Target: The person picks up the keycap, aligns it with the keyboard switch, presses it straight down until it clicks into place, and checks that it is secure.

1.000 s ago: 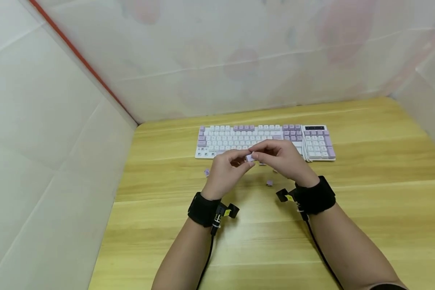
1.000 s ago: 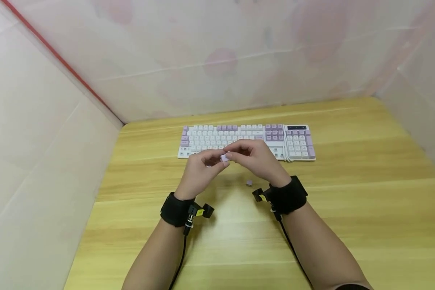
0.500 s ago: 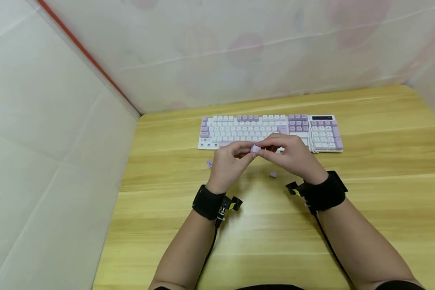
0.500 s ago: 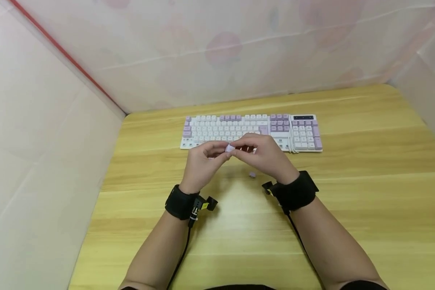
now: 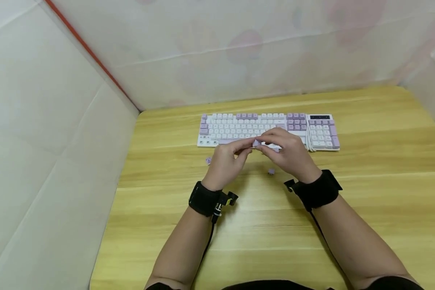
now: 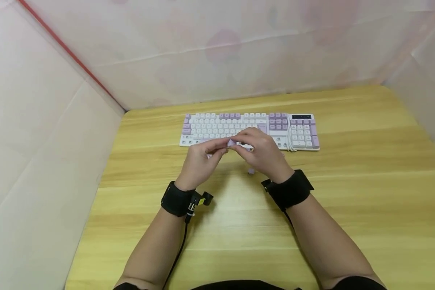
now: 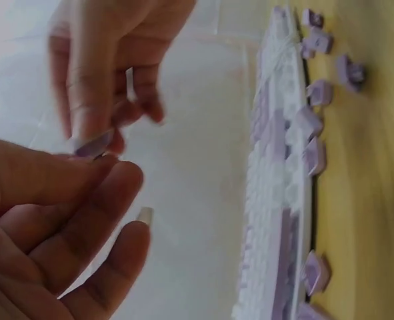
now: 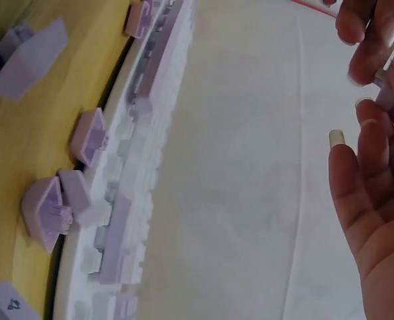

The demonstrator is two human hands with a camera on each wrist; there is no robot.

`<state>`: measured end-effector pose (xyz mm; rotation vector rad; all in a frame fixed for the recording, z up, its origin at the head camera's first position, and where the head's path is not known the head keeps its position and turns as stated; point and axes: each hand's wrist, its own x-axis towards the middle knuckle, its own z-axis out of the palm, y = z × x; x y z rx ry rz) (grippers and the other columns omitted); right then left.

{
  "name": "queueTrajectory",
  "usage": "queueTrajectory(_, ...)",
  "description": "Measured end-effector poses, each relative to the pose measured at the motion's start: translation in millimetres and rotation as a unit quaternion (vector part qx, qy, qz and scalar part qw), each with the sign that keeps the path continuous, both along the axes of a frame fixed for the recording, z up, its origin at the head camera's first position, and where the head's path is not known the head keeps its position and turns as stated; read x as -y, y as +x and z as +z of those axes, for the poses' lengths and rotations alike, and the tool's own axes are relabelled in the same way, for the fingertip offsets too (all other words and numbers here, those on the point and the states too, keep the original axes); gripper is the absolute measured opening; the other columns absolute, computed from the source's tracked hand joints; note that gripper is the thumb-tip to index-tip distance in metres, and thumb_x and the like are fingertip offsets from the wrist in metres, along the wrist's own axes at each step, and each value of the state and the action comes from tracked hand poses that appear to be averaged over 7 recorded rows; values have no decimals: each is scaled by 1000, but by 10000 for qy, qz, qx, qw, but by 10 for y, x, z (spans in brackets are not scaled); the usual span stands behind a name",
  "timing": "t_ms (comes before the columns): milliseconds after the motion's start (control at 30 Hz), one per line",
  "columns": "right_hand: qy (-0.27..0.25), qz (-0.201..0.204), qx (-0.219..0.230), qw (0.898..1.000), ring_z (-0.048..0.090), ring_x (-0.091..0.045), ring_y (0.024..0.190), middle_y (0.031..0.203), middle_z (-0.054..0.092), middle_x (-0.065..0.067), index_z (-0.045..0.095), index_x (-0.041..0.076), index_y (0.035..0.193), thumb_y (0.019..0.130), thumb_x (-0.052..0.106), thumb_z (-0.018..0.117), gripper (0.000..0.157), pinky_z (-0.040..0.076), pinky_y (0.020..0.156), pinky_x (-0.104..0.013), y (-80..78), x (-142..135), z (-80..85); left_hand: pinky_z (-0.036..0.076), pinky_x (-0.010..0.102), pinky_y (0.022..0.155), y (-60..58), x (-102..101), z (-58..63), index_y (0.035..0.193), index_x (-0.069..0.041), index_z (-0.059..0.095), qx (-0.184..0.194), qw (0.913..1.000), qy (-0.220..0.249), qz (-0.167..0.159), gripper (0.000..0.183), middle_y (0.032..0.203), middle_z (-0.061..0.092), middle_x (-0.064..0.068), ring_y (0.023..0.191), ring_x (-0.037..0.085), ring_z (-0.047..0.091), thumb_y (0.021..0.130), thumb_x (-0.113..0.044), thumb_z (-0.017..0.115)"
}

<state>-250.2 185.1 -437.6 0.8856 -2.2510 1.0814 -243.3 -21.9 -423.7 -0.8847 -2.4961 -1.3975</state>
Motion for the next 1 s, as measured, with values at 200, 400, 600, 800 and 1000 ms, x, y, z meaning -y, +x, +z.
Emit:
queueTrajectory(200, 398, -927, 854, 9912, 61, -16, 82, 98, 70, -6, 73, 3, 106, 90, 11, 72, 18, 48, 69, -24, -154, -393, -201, 55, 24, 76, -225, -111, -207, 134, -7, 60, 356, 9925, -1089, 426, 37, 125, 68, 8, 91, 19, 70, 97, -7, 61)
queueTrajectory(400, 1204, -1055, 2190, 9625, 62, -18, 86, 98, 66, -6, 73, 3, 108, 95, 18, 67, 21, 54, 75, -34, -332, -551, -489, 25, 55, 118, -381, -258, -615, 143, -8, 50, 971, 9532, -2823, 478, 48, 152, 44, 13, 145, 28, 35, 100, -27, 58)
queueTrajectory(600, 2212, -626, 2273, 9463, 63, -19, 82, 94, 66, -7, 75, 5, 105, 93, 13, 68, 16, 55, 73, -37, -617, -502, -462, 19, 65, 116, -423, -337, -673, 139, -10, 55, 890, 9514, -2894, 569, 44, 153, 41, 14, 146, 31, 32, 100, -30, 58)
queueTrajectory(800, 2728, -497, 1874, 9423, 61, -15, 77, 87, 65, -3, 78, 6, 100, 90, 11, 72, 13, 54, 67, -30, -687, -535, -456, 20, 67, 114, -441, -378, -646, 126, -13, 65, 911, 9554, -2782, 393, 34, 154, 39, 15, 146, 32, 30, 100, -33, 57)
queueTrajectory(1000, 3013, -508, 1218, 9444, 56, -17, 76, 83, 59, -3, 78, 5, 102, 90, 11, 72, 15, 50, 66, -29, -623, -519, -443, 21, 67, 114, -429, -376, -600, 123, -13, 66, 899, 9571, -2726, 409, 32, 154, 40, 15, 146, 33, 30, 99, -33, 58)
